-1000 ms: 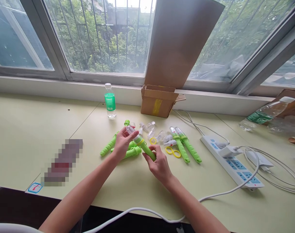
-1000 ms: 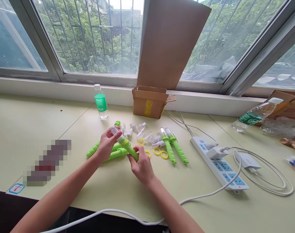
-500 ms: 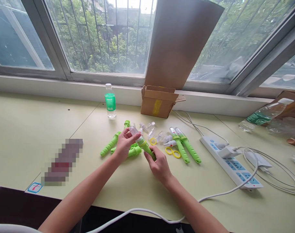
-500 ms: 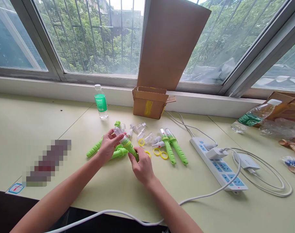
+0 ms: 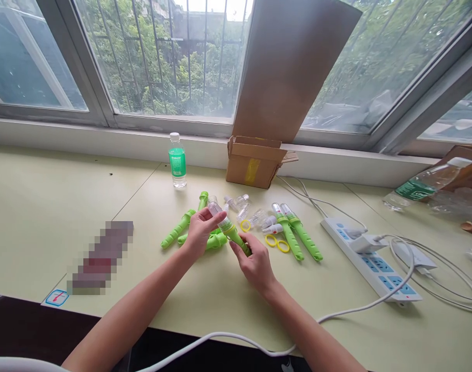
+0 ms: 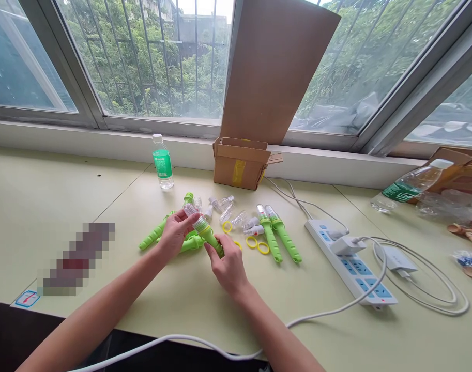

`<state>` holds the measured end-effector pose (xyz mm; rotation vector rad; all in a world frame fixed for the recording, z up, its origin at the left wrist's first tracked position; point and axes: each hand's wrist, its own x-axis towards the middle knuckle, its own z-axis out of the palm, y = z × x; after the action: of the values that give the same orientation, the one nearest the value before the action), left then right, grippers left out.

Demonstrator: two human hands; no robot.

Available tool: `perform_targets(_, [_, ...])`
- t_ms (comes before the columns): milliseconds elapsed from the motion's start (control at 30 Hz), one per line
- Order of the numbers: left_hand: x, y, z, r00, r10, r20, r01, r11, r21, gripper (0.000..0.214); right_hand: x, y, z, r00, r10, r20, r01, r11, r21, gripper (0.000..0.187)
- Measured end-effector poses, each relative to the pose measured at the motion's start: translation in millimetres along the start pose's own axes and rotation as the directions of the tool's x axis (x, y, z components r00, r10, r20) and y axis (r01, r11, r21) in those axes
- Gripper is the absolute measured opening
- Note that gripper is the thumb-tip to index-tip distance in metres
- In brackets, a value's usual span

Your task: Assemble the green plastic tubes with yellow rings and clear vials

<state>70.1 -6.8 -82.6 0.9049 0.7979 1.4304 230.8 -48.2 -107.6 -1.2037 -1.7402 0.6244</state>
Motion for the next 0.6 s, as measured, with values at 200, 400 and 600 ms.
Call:
perform_targets(200, [-0.8, 13.5, -1.2, 0.996, -0.065, 0.057, 0.066, 0.998, -0.003, 0.037, 1.6, -7.1, -5.0, 0.834, 0.260, 0.486, -0.506, 0.711, 0.489, 0.038])
perform_targets(400, [-1.5, 9.0, -0.3, 0.997, -0.043, 0.066, 0.042, 0.999, 0.023, 0.034, 4.0, -3.3, -4.7, 0.928, 0.250, 0.278, -0.342, 0.867, 0.363, 0.034])
perform_targets(600, [-4.6, 0.7, 3.6, 1.000, -0.020, 0.003, 0.019, 0.994, 0.105, 0.033, 0.8, 8.0, -1.7, 0.982, -0.102, -0.159, 0.063, 0.970, -0.235, 0.027])
